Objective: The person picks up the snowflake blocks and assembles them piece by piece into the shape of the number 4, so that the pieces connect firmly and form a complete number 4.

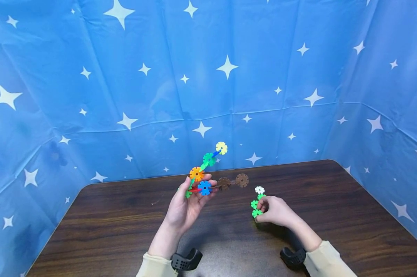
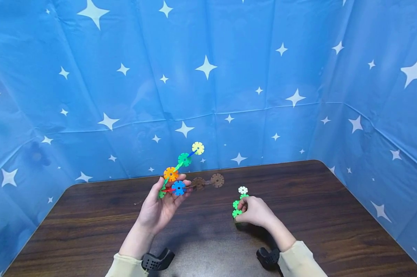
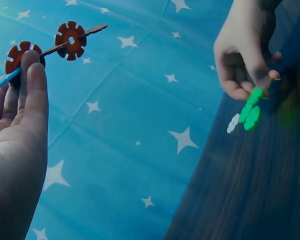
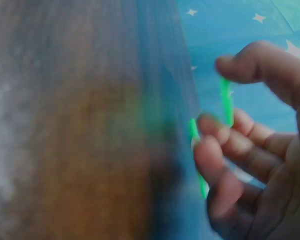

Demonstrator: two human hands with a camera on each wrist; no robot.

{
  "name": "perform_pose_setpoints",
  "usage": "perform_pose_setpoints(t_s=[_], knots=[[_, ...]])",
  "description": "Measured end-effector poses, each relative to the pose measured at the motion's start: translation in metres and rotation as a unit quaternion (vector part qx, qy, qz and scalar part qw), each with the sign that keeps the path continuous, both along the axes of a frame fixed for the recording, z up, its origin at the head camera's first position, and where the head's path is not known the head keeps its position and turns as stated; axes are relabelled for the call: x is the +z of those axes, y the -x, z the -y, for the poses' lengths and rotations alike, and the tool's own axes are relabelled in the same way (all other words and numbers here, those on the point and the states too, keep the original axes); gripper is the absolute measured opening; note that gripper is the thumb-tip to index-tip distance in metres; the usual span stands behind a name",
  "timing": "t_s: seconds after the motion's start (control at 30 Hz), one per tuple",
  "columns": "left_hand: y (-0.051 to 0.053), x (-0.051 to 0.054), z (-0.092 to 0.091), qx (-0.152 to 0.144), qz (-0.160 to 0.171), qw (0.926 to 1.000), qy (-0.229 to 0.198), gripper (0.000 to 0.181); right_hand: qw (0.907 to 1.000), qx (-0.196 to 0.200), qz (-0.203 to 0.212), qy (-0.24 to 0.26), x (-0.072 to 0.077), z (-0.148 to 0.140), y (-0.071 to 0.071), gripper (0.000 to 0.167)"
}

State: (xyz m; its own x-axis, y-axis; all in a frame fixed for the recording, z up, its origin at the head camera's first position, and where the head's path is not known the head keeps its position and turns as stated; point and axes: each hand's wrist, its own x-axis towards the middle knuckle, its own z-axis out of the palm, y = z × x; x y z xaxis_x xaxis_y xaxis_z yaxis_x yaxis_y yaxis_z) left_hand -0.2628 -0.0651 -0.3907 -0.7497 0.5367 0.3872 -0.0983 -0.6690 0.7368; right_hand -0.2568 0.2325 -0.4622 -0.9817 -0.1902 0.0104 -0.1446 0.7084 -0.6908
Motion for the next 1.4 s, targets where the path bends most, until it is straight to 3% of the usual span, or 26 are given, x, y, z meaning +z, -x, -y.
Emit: perform_pose_setpoints(t_s=[0.13,0.37,0.47,0.6,0.73,0.8,0.87,0.93,0.97,1.1,1.17,1.27,1.4], knots=[[0.001,0.000,0.000,-0.002,0.000,1.0000,-0.007,0.047,0.9971,-0.009,0.013,0.074,0.009,0.000,0.000,0.027],[0.001,0.000,0.001,-0.005,-0.004,0.9999,-0.016,0.047,0.9850,0.001,-0.020,0.172,0.036,0.012,-0.003,0.035],[0.001,0.001,0.001,-0.005,-0.001,0.9998,-0.018,0.047,0.9809,0.013,-0.035,0.191,0.051,0.022,-0.010,0.038],[0.000,0.003,0.003,-0.004,-0.001,0.9997,-0.024,0.049,0.9778,0.024,-0.124,0.167,0.068,0.038,-0.022,0.034],[0.000,0.004,0.005,-0.001,0.003,0.9996,-0.028,0.049,0.9649,0.014,-0.226,0.133,0.078,0.057,-0.032,0.033],[0.000,0.005,0.006,0.000,0.004,0.9995,-0.032,0.050,0.9632,0.005,-0.216,0.159,0.079,0.065,-0.036,0.035],[0.000,0.005,0.007,0.000,0.003,0.9993,-0.037,0.051,0.9606,0.005,-0.171,0.219,0.078,0.073,-0.037,0.036],[0.000,0.005,0.008,0.000,0.004,0.9992,-0.040,0.050,0.9452,0.015,-0.110,0.307,0.075,0.078,-0.036,0.039],[-0.001,0.005,0.008,0.000,0.006,0.9992,-0.040,0.050,0.9312,0.019,-0.077,0.356,0.074,0.081,-0.036,0.040],[-0.002,0.006,0.008,0.004,0.015,0.9992,-0.036,0.048,0.8592,0.056,0.008,0.508,0.067,0.089,-0.032,0.043],[-0.002,0.006,0.009,0.002,0.015,0.9990,-0.042,0.049,0.8318,0.067,0.027,0.550,0.065,0.093,-0.032,0.041],[-0.002,0.006,0.010,-0.007,0.008,0.9980,-0.062,0.051,0.8068,0.079,0.034,0.585,0.063,0.099,-0.030,0.036],[-0.002,0.008,0.010,-0.010,0.008,0.9971,-0.075,0.051,0.7913,0.084,0.028,0.605,0.062,0.105,-0.029,0.032]])
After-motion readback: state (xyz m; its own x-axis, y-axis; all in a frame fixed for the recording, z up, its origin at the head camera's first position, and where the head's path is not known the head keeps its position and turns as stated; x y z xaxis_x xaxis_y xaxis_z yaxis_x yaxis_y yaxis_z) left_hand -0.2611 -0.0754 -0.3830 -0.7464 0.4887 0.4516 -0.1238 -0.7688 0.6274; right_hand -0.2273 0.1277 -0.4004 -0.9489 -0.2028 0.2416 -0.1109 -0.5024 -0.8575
